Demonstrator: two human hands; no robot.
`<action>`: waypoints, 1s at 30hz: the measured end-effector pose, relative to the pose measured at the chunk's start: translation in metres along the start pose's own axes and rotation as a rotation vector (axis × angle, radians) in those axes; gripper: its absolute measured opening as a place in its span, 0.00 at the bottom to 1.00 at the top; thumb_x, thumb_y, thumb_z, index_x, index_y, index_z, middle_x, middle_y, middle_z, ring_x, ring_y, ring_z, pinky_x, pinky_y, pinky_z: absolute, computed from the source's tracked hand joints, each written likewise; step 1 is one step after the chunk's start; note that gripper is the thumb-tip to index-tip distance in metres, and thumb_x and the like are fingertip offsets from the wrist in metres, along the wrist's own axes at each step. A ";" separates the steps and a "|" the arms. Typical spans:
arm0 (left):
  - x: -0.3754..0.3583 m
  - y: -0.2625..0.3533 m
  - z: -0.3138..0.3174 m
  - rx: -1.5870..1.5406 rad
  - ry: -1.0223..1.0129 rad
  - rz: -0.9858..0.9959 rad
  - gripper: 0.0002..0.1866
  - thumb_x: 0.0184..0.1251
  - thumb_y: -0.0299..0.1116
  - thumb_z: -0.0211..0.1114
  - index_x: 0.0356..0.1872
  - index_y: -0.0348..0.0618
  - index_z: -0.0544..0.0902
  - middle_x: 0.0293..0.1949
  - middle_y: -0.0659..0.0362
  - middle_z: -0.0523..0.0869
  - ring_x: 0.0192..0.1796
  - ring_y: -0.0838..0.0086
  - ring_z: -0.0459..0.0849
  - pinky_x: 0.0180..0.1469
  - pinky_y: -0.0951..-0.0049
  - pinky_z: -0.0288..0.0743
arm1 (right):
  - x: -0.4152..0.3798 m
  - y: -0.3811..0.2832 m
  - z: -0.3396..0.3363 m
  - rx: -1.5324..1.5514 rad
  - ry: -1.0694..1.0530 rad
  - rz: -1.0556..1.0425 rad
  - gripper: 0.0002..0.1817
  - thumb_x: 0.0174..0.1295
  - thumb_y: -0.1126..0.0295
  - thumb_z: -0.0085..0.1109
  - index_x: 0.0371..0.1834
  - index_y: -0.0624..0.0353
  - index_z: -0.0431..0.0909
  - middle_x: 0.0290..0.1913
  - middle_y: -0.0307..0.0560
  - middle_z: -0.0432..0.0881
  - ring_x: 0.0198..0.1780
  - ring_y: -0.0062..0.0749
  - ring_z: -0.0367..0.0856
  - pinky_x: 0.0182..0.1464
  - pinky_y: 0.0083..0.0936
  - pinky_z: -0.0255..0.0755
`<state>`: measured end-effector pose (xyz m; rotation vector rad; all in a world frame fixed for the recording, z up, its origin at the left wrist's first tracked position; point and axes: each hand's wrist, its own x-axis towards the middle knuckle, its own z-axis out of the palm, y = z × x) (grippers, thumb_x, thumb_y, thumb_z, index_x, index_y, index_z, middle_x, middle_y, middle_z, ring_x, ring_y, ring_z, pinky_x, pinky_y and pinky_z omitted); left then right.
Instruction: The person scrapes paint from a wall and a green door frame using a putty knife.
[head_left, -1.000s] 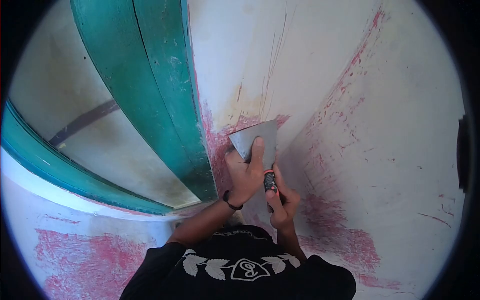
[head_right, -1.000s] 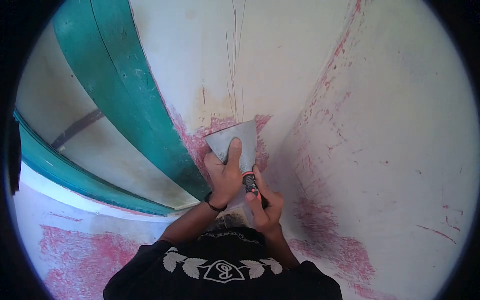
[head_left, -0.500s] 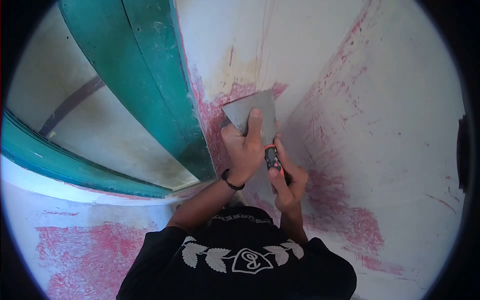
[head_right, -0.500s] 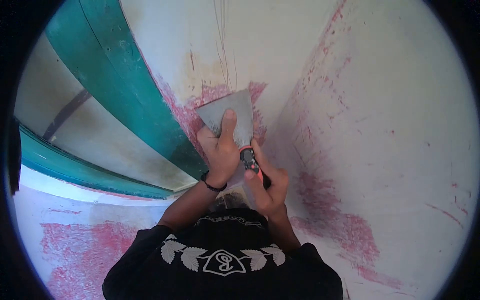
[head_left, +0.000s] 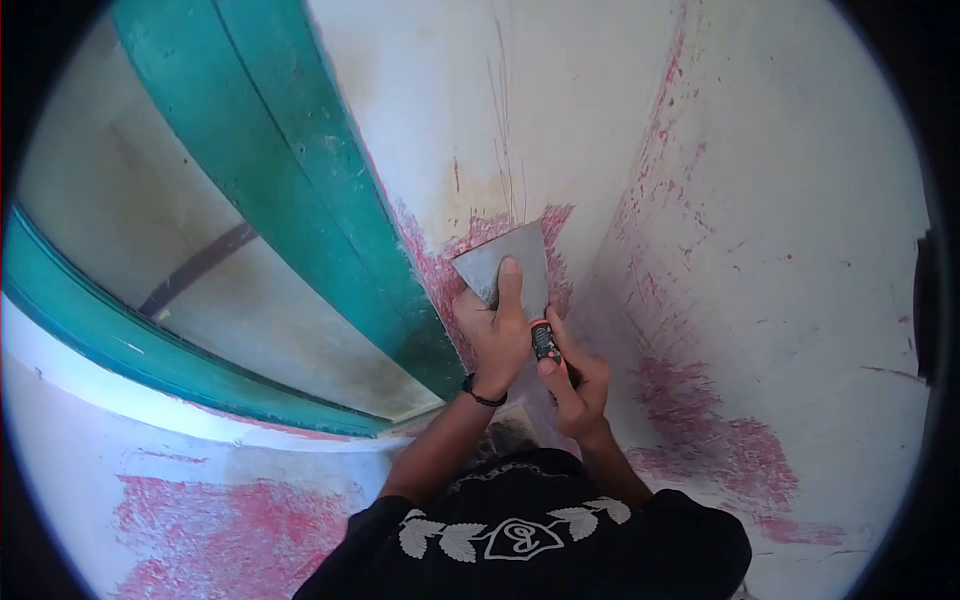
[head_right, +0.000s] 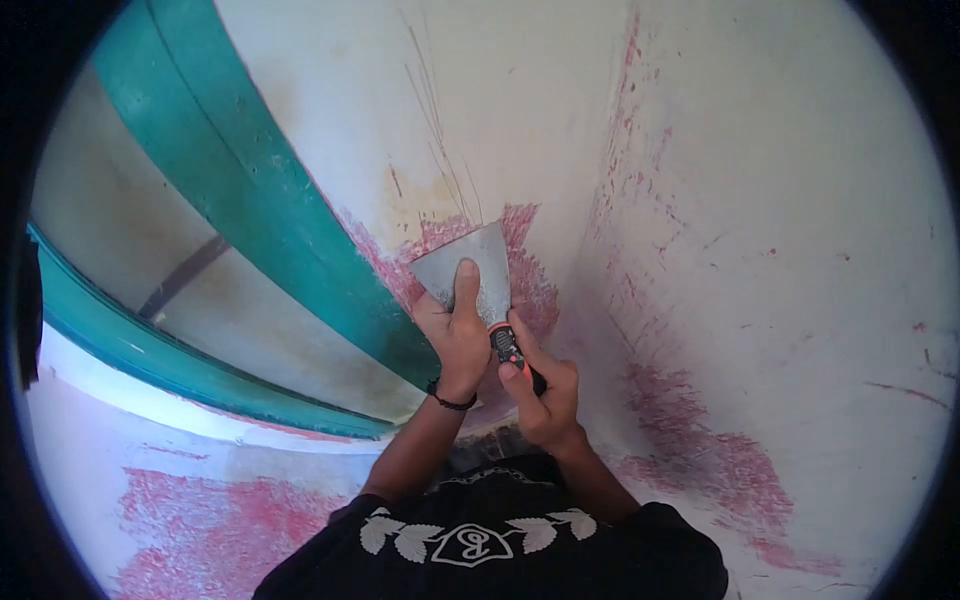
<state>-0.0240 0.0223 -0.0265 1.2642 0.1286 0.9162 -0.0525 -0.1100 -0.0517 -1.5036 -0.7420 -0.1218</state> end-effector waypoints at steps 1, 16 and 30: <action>-0.001 0.001 -0.002 0.006 0.015 -0.012 0.17 0.79 0.36 0.59 0.37 0.29 0.85 0.27 0.59 0.87 0.28 0.79 0.83 0.30 0.75 0.77 | 0.001 -0.005 0.000 -0.006 -0.002 -0.006 0.30 0.67 0.70 0.58 0.71 0.74 0.69 0.41 0.53 0.88 0.36 0.18 0.82 0.39 0.19 0.74; -0.005 0.017 0.005 -0.124 -0.052 -0.157 0.18 0.79 0.39 0.58 0.42 0.27 0.81 0.32 0.47 0.88 0.26 0.67 0.88 0.28 0.71 0.83 | -0.001 -0.006 -0.004 0.002 0.007 -0.048 0.31 0.66 0.70 0.58 0.73 0.70 0.68 0.28 0.49 0.82 0.28 0.17 0.76 0.35 0.18 0.72; 0.001 0.032 0.011 -0.103 -0.047 -0.101 0.18 0.79 0.38 0.59 0.39 0.28 0.82 0.29 0.51 0.87 0.26 0.69 0.87 0.28 0.72 0.82 | 0.001 -0.008 0.001 0.062 0.018 -0.010 0.30 0.68 0.70 0.57 0.72 0.69 0.69 0.31 0.44 0.81 0.33 0.15 0.73 0.38 0.18 0.71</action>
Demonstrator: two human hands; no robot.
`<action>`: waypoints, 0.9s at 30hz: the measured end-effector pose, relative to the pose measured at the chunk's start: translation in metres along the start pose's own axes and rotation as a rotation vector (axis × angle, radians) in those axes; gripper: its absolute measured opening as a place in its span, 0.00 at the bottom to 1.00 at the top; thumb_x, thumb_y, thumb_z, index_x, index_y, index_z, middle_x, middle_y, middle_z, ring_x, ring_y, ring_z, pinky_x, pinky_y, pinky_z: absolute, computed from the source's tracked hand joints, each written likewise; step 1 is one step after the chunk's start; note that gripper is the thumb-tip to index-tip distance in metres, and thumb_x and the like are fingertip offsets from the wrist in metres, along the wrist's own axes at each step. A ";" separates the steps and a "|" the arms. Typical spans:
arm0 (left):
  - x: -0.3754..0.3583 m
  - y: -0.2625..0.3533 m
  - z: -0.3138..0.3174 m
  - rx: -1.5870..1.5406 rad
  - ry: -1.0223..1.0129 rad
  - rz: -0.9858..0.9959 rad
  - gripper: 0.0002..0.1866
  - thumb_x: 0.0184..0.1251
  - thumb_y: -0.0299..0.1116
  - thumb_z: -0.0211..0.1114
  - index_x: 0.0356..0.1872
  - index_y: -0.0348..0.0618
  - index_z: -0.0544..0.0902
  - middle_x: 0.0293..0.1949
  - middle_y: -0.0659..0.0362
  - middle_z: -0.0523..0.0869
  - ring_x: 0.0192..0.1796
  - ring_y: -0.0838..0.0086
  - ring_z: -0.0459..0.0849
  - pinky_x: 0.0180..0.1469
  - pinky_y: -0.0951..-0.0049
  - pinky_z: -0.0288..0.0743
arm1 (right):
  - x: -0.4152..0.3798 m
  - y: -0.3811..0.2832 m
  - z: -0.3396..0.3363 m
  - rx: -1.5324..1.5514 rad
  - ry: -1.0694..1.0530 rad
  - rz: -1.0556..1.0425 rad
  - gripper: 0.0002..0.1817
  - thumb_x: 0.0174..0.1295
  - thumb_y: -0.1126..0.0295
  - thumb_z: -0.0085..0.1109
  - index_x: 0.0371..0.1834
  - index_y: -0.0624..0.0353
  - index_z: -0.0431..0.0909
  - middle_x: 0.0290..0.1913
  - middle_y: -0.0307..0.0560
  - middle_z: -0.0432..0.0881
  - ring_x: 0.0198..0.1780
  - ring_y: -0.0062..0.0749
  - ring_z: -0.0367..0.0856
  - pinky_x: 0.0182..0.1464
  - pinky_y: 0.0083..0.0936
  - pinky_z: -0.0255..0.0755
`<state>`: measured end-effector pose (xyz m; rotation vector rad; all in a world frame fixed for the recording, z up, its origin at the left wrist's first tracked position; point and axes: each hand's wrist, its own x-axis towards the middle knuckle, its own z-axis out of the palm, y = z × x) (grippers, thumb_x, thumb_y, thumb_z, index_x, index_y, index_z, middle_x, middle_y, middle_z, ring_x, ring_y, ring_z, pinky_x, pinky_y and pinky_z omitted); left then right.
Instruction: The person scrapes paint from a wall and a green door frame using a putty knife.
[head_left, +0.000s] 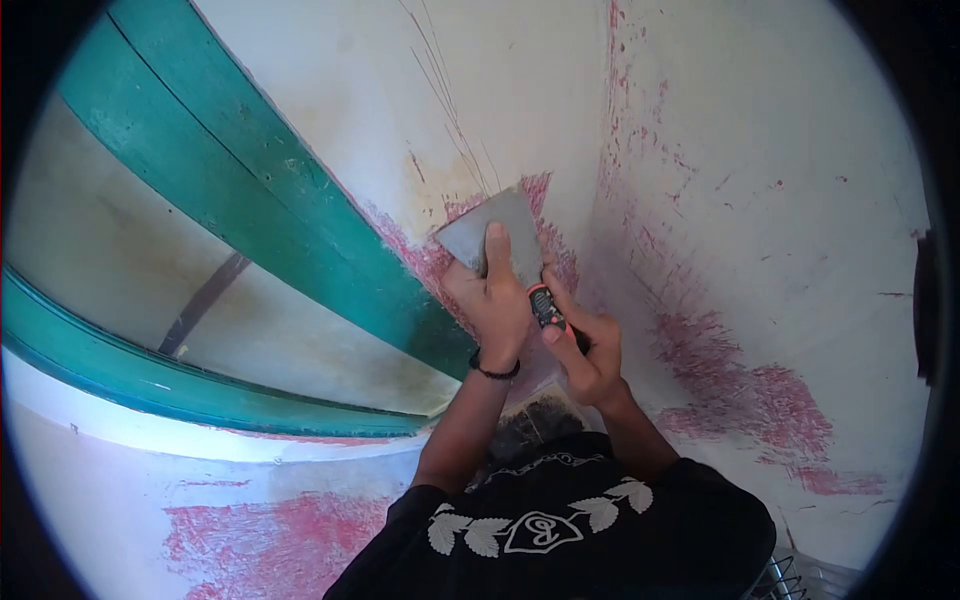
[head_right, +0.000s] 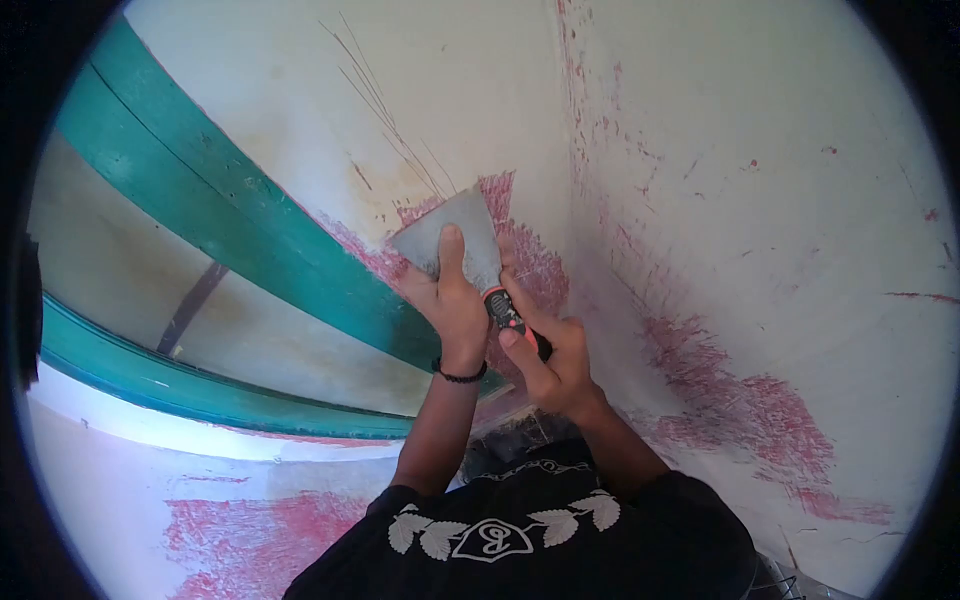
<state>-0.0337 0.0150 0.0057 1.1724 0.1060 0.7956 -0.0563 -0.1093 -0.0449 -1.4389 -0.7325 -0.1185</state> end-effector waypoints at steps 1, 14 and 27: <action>0.001 0.002 0.003 0.013 -0.003 0.006 0.18 0.79 0.39 0.59 0.40 0.28 0.82 0.30 0.50 0.87 0.26 0.68 0.87 0.28 0.71 0.82 | 0.003 -0.006 0.001 0.019 0.006 0.019 0.29 0.68 0.70 0.57 0.72 0.69 0.69 0.31 0.44 0.82 0.33 0.15 0.73 0.38 0.17 0.70; 0.013 0.003 0.015 0.017 -0.030 0.092 0.18 0.78 0.40 0.62 0.41 0.29 0.81 0.29 0.53 0.86 0.25 0.70 0.86 0.28 0.72 0.81 | 0.018 -0.006 -0.007 0.030 0.044 -0.069 0.28 0.69 0.70 0.58 0.71 0.70 0.70 0.41 0.49 0.87 0.42 0.18 0.79 0.47 0.19 0.73; -0.003 0.007 0.009 0.068 0.014 0.090 0.19 0.80 0.38 0.59 0.38 0.26 0.83 0.29 0.51 0.87 0.27 0.71 0.87 0.31 0.70 0.82 | 0.012 0.001 -0.005 0.005 0.041 -0.155 0.29 0.69 0.71 0.57 0.72 0.72 0.68 0.44 0.53 0.88 0.43 0.21 0.80 0.49 0.23 0.75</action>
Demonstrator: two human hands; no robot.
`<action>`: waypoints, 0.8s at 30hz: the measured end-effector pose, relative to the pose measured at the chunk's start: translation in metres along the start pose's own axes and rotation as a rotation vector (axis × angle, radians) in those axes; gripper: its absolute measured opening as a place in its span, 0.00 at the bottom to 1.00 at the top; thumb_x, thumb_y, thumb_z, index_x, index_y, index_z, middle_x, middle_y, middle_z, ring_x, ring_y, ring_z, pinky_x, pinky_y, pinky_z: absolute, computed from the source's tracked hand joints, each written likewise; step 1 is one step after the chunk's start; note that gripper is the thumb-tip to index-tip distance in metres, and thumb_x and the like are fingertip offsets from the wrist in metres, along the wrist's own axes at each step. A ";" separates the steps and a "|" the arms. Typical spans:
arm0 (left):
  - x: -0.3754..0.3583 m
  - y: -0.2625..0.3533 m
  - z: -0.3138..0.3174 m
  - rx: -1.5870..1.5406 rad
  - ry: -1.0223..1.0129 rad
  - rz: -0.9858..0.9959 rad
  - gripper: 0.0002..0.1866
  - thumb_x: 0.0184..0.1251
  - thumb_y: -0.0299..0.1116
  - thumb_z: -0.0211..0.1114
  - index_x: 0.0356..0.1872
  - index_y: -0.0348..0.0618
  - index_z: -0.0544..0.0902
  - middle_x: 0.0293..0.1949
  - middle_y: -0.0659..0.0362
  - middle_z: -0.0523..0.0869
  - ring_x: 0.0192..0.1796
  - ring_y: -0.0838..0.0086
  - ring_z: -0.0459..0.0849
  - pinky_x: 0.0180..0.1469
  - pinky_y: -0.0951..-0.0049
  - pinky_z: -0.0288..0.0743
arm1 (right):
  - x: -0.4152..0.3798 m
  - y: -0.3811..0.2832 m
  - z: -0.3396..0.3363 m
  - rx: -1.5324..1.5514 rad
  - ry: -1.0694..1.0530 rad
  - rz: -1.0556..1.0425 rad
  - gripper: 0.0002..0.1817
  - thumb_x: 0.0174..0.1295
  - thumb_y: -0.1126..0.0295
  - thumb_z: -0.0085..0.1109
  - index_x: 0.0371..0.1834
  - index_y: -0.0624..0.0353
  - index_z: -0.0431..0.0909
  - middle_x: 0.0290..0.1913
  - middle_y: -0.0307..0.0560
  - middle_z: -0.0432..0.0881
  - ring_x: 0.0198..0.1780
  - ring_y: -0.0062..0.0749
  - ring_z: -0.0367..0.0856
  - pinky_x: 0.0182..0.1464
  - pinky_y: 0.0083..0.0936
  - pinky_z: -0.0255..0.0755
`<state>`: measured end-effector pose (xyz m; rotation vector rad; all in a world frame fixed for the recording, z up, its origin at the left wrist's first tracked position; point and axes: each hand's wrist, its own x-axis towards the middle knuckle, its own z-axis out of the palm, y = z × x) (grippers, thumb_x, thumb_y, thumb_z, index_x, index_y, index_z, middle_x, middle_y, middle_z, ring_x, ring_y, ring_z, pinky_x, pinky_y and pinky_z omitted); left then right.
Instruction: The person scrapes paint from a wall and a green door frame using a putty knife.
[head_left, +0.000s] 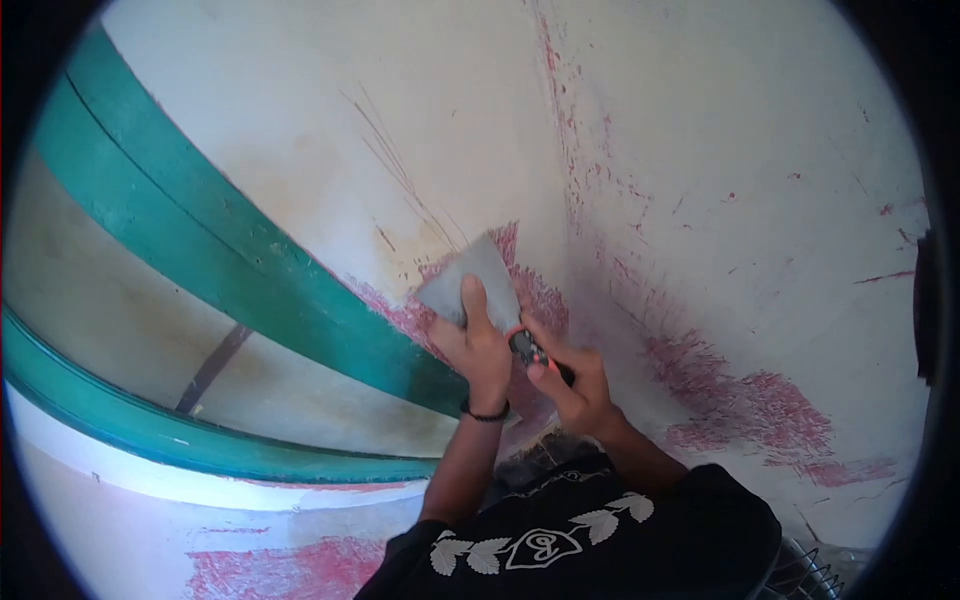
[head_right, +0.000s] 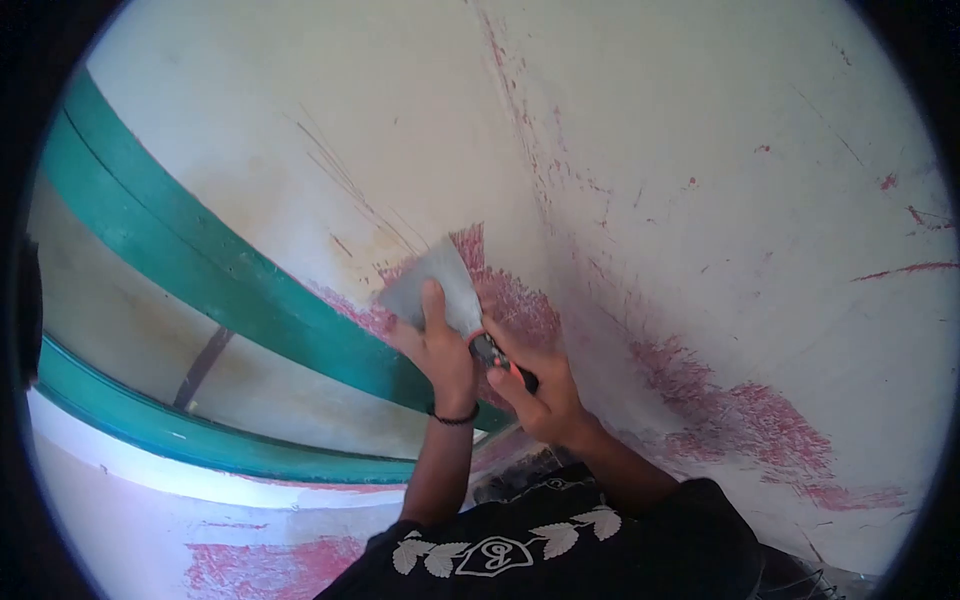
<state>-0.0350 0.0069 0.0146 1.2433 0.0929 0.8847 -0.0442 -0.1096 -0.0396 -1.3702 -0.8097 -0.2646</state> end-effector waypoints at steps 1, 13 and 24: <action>-0.001 -0.007 -0.003 -0.012 -0.008 -0.025 0.18 0.79 0.38 0.60 0.40 0.26 0.82 0.30 0.50 0.87 0.27 0.70 0.87 0.30 0.71 0.82 | -0.011 -0.003 0.000 0.033 -0.009 0.086 0.29 0.69 0.71 0.57 0.72 0.72 0.68 0.43 0.53 0.88 0.42 0.21 0.81 0.48 0.23 0.75; 0.000 -0.019 -0.017 -0.016 -0.060 -0.110 0.17 0.79 0.38 0.59 0.40 0.28 0.81 0.30 0.50 0.87 0.26 0.69 0.86 0.29 0.71 0.82 | -0.011 -0.007 0.004 0.056 -0.006 0.189 0.31 0.67 0.71 0.57 0.72 0.75 0.67 0.27 0.35 0.77 0.29 0.11 0.68 0.32 0.14 0.61; 0.003 -0.018 -0.014 -0.092 -0.063 -0.093 0.17 0.79 0.37 0.58 0.40 0.27 0.81 0.30 0.49 0.87 0.26 0.68 0.87 0.29 0.69 0.83 | -0.012 0.003 0.010 0.005 -0.001 0.119 0.30 0.70 0.69 0.57 0.73 0.71 0.68 0.34 0.48 0.85 0.37 0.18 0.79 0.42 0.21 0.74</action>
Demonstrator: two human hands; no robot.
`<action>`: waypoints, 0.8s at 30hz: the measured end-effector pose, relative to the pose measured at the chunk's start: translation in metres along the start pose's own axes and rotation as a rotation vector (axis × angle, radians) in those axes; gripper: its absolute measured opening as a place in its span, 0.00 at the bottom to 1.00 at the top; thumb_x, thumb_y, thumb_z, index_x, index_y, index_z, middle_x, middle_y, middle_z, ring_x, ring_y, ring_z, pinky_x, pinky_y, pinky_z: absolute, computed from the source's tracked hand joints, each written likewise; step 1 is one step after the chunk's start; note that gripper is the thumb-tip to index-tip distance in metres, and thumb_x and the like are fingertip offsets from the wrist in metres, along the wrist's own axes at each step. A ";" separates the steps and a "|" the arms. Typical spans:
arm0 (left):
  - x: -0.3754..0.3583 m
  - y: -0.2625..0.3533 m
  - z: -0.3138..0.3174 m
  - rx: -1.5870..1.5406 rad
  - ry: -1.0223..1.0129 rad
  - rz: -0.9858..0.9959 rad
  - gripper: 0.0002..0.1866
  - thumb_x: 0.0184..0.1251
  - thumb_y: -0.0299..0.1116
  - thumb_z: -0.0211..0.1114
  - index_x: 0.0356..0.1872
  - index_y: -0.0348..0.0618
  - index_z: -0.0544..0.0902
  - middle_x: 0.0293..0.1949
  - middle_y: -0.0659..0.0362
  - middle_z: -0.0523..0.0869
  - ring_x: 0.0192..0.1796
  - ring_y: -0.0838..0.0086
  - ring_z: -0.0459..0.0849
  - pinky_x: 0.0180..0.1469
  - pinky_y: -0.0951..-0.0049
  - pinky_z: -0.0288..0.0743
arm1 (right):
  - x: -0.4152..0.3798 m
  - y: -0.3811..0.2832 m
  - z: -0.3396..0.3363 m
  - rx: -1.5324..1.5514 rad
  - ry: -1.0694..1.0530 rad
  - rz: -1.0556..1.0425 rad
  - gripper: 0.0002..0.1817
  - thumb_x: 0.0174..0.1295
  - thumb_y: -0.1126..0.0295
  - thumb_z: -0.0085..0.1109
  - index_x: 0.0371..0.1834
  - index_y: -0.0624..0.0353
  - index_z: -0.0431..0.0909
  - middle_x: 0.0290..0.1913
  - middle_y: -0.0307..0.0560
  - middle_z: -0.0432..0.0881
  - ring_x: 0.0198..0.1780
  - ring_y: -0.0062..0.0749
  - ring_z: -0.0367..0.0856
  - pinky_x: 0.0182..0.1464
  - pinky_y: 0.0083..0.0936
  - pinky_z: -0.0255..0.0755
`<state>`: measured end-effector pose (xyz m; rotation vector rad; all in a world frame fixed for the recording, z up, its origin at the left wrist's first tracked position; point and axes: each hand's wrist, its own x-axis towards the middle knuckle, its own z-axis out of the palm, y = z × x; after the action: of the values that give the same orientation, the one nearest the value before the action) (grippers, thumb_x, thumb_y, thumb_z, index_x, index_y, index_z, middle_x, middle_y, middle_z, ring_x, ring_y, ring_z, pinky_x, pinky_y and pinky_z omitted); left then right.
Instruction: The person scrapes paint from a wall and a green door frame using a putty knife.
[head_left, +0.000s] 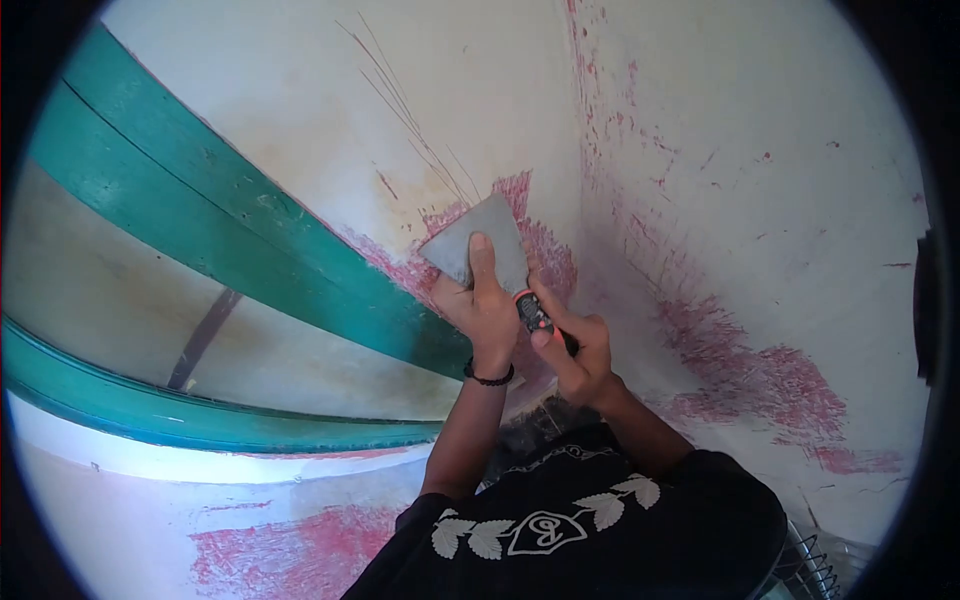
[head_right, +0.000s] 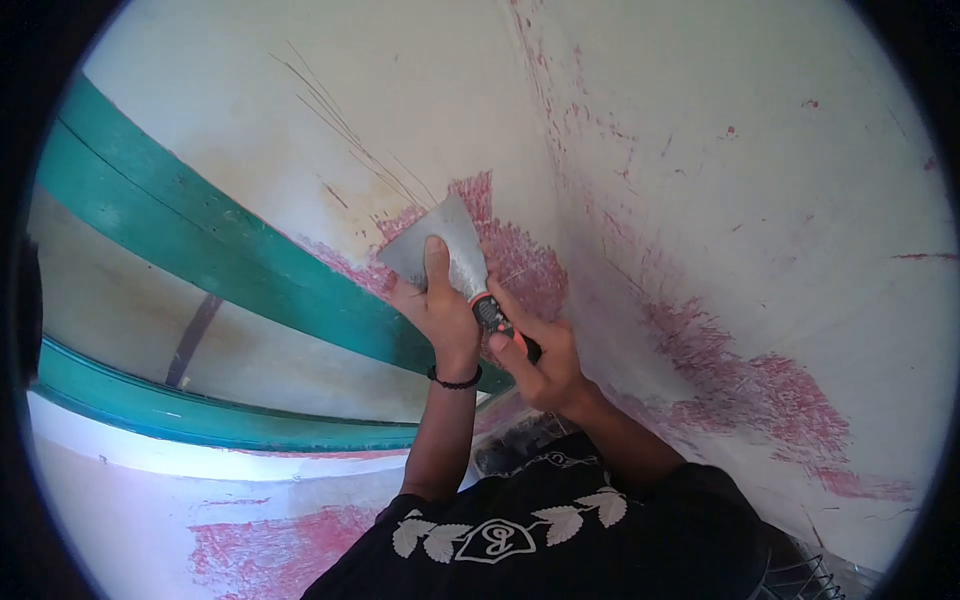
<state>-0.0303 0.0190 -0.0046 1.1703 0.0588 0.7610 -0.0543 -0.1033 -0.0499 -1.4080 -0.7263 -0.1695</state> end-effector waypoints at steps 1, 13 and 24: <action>0.004 0.001 0.001 0.038 -0.006 0.023 0.17 0.79 0.36 0.58 0.40 0.27 0.81 0.31 0.49 0.87 0.26 0.68 0.87 0.29 0.69 0.83 | 0.006 0.000 0.000 0.007 0.001 0.012 0.29 0.70 0.69 0.56 0.73 0.71 0.68 0.36 0.49 0.85 0.38 0.18 0.79 0.43 0.21 0.74; -0.008 0.008 -0.008 0.120 0.081 0.074 0.16 0.79 0.35 0.58 0.41 0.27 0.82 0.30 0.49 0.87 0.25 0.68 0.86 0.28 0.69 0.84 | -0.008 -0.011 0.007 -0.040 -0.051 0.065 0.29 0.68 0.70 0.57 0.71 0.73 0.70 0.34 0.50 0.85 0.34 0.18 0.79 0.41 0.20 0.74; -0.005 0.009 -0.005 -0.031 0.057 -0.037 0.16 0.79 0.36 0.59 0.41 0.26 0.79 0.28 0.48 0.86 0.24 0.67 0.86 0.27 0.69 0.83 | -0.007 -0.008 0.002 -0.001 -0.051 0.064 0.30 0.67 0.71 0.59 0.72 0.69 0.69 0.31 0.48 0.85 0.31 0.19 0.80 0.38 0.20 0.75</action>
<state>-0.0410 0.0218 -0.0013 1.1152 0.1159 0.7600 -0.0643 -0.1049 -0.0468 -1.4393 -0.7216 -0.0845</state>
